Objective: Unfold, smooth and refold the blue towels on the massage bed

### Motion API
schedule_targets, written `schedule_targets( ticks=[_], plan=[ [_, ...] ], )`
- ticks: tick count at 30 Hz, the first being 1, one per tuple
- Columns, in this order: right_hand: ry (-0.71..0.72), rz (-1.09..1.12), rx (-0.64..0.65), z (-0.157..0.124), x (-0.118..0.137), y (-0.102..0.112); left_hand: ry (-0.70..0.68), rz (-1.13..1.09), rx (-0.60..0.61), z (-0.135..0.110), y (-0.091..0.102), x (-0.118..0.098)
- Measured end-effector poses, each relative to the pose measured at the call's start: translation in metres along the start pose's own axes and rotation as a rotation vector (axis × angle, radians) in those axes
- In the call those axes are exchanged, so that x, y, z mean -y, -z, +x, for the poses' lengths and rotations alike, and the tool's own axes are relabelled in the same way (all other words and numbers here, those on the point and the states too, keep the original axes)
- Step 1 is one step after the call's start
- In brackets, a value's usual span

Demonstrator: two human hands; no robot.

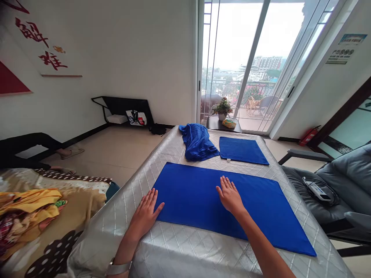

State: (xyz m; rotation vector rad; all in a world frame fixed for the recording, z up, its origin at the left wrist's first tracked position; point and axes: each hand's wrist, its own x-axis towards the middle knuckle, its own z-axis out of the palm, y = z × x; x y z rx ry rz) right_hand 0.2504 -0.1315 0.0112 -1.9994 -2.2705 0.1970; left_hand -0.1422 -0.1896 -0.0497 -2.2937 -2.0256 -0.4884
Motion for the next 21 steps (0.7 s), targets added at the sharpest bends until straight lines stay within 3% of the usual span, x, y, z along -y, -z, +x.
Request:
schedule_targets(
  ticks=[4,9,12,16,19,21],
  plan=[
    [-0.056,-0.028,0.045,0.04,0.01,-0.004,0.031,-0.016,0.04,0.0,0.001,0.0],
    [-0.121,-0.055,0.045,0.044,-0.015,-0.013,0.032,-0.011,0.055,0.001,0.0,0.002],
    [-0.177,-0.073,0.02,0.032,-0.062,-0.012,0.018,-0.009,0.026,0.001,-0.003,0.002],
    [-0.311,-0.093,-0.013,0.007,-0.152,-0.004,0.01,-0.014,0.036,0.002,-0.004,0.008],
    [-0.428,-0.086,-0.1,-0.011,-0.208,0.0,-0.029,-0.026,0.145,0.011,0.0,0.026],
    [-0.459,-0.075,-0.141,-0.018,-0.228,0.0,-0.051,-0.009,0.253,0.023,0.006,0.035]
  ],
)
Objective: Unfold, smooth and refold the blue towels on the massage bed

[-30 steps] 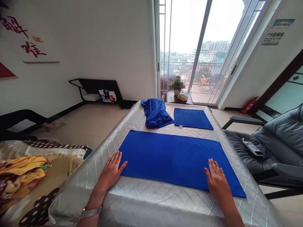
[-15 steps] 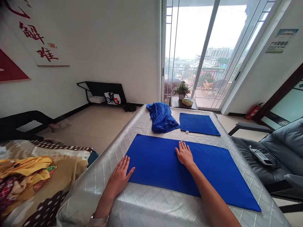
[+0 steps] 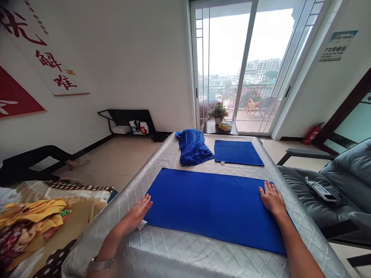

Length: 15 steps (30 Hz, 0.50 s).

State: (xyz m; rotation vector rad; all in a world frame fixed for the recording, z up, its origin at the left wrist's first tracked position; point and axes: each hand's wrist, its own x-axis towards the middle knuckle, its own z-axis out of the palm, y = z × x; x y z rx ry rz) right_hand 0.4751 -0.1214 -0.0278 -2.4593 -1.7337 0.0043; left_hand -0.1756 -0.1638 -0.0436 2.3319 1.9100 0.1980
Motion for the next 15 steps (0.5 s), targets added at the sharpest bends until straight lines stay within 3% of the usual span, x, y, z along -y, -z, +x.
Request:
schedule_targets(
  ticks=[2,4,5,8,11,13,15],
  plan=[
    [-0.009,0.013,0.0,0.0,-0.007,-0.001,0.04,0.047,0.071,0.015,0.012,-0.003],
    [-0.014,0.023,0.011,-0.001,-0.005,-0.001,0.07,0.081,0.07,0.036,0.023,-0.026],
    [-0.018,0.027,0.013,-0.001,-0.003,-0.001,0.046,0.08,0.046,0.048,0.028,-0.045],
    [-0.016,0.04,0.005,-0.002,0.001,-0.001,-0.206,-0.001,0.009,0.09,0.033,-0.126],
    [-0.013,0.055,-0.008,-0.002,0.001,0.0,-0.437,-0.077,0.039,0.13,0.023,-0.208],
    [-0.015,0.06,-0.007,-0.003,0.0,0.0,-0.513,-0.098,0.046,0.151,0.01,-0.244],
    [-0.02,0.059,-0.002,-0.003,0.0,0.0,-0.513,-0.093,0.057,0.164,-0.003,-0.26]
  ],
)
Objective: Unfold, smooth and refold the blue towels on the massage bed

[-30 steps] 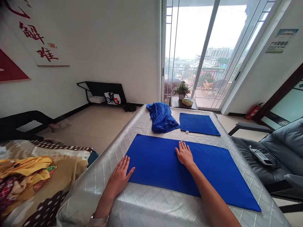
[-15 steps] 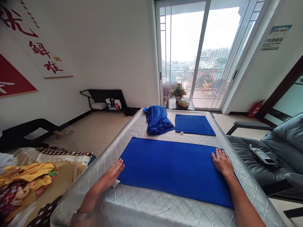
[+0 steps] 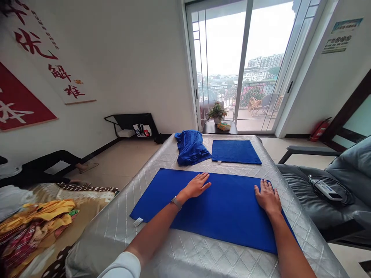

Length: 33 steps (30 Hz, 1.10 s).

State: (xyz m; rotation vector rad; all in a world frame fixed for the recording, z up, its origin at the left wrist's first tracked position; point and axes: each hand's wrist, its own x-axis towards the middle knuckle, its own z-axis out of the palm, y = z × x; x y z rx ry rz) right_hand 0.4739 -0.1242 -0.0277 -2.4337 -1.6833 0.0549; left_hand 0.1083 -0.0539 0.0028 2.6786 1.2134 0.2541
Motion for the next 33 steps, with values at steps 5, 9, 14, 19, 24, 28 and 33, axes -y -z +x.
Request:
schedule_targets(
  ticks=[5,9,14,19,24,28,33],
  plan=[
    [-0.002,-0.013,-0.004,0.0,-0.001,-0.001,0.168,0.01,0.009,-0.009,-0.013,0.037],
    [0.003,-0.016,-0.007,0.002,-0.003,-0.003,0.419,0.054,-0.031,-0.047,0.003,0.099],
    [-0.013,-0.004,-0.023,0.006,-0.006,-0.008,0.679,0.108,-0.108,-0.093,0.028,0.175],
    [-0.025,-0.021,-0.046,0.003,-0.004,-0.009,0.732,0.1,-0.172,-0.107,0.03,0.199],
    [-0.076,-0.213,0.01,0.003,0.009,0.015,0.719,0.107,-0.224,-0.105,0.024,0.198],
    [-0.042,-0.426,0.021,-0.004,0.062,0.033,0.727,0.114,-0.237,-0.104,0.021,0.2],
    [0.357,-0.274,0.007,-0.035,0.182,0.016,0.73,0.139,-0.282,-0.103,0.017,0.201]
  ],
)
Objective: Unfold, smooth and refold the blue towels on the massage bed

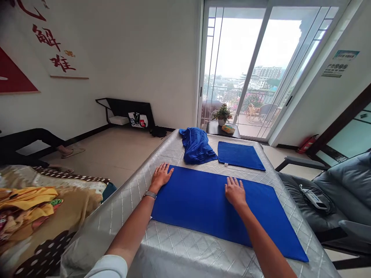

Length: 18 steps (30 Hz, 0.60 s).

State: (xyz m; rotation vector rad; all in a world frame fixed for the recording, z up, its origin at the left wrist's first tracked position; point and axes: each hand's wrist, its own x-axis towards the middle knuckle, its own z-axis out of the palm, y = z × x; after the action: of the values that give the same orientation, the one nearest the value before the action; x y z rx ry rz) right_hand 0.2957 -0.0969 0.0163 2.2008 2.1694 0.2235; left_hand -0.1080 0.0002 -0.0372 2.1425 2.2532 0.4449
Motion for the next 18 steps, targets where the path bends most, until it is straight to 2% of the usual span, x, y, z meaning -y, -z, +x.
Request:
schedule_targets(
  ticks=[2,4,7,9,11,18],
  plan=[
    [0.08,0.111,0.03,0.007,0.04,-0.002,-0.003,0.004,-0.008,0.0,-0.001,0.0],
    [0.088,0.185,0.07,0.014,0.061,-0.008,-0.009,0.016,-0.011,0.0,-0.002,0.001],
    [0.062,0.221,0.11,0.02,0.056,-0.018,-0.019,0.035,-0.02,0.0,-0.004,0.003],
    [0.045,0.214,0.118,0.02,0.033,-0.026,-0.026,0.04,-0.03,0.0,-0.005,0.004],
    [0.001,0.19,0.119,0.017,-0.002,-0.034,-0.03,0.04,-0.036,0.001,-0.007,0.005],
    [-0.314,0.139,0.125,-0.003,-0.156,-0.061,-0.012,0.038,-0.01,0.004,-0.009,0.007]
  ],
)
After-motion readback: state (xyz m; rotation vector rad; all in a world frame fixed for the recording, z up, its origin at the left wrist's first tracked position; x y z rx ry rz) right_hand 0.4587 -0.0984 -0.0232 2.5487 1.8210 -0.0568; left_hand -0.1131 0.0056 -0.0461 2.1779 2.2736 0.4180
